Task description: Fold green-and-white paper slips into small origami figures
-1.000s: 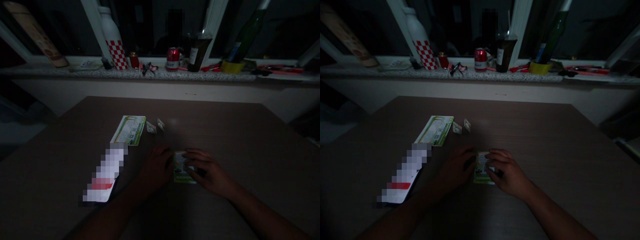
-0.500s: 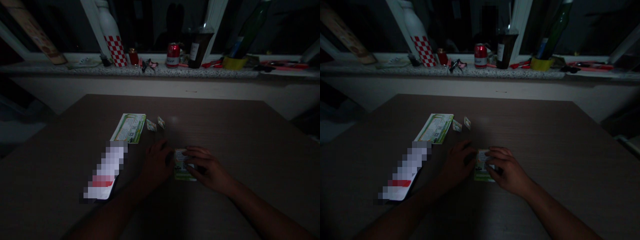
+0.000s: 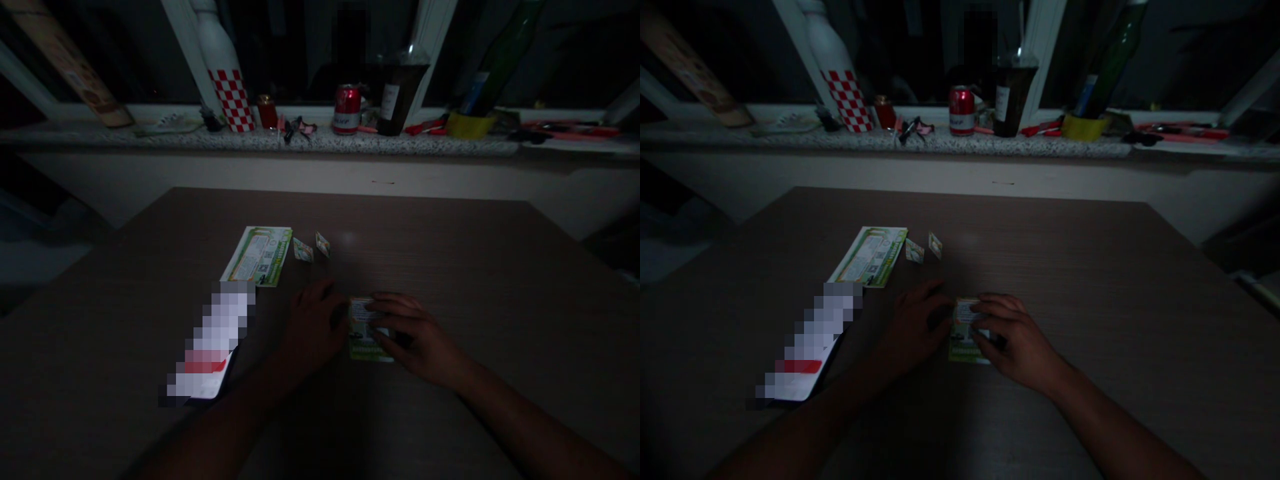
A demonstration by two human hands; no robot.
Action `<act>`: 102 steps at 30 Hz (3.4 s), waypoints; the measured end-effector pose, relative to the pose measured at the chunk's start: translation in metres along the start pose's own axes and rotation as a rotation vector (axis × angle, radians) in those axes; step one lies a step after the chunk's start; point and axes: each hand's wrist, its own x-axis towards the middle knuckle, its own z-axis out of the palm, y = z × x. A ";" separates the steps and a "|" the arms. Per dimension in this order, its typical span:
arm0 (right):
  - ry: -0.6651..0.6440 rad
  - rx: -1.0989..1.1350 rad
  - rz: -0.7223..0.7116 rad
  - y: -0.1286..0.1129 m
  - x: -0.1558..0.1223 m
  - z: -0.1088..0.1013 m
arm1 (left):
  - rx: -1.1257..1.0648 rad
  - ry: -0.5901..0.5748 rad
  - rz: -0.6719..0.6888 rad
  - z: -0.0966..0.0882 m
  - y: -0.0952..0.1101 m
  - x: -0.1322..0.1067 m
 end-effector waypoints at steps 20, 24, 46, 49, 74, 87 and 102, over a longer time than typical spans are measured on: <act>-0.011 0.002 -0.009 -0.003 0.002 -0.002 | -0.016 0.028 0.004 0.003 -0.003 0.000; -0.007 0.003 -0.009 -0.003 0.002 -0.002 | -0.016 0.027 0.018 0.001 -0.002 -0.001; -0.027 -0.007 -0.017 -0.002 0.002 -0.001 | -0.116 -0.191 0.340 0.000 0.013 -0.002; -0.010 0.001 0.004 0.000 0.000 0.000 | -0.136 -0.192 0.345 0.001 0.011 -0.003; 0.148 -0.076 0.214 0.027 0.009 0.000 | -0.131 -0.200 0.317 0.005 0.008 -0.006; -0.165 -0.173 0.204 0.028 -0.004 -0.021 | -0.152 -0.184 0.311 0.006 0.008 -0.007; -0.230 -0.103 0.225 0.024 -0.006 -0.030 | -0.149 -0.143 0.349 0.004 0.008 -0.006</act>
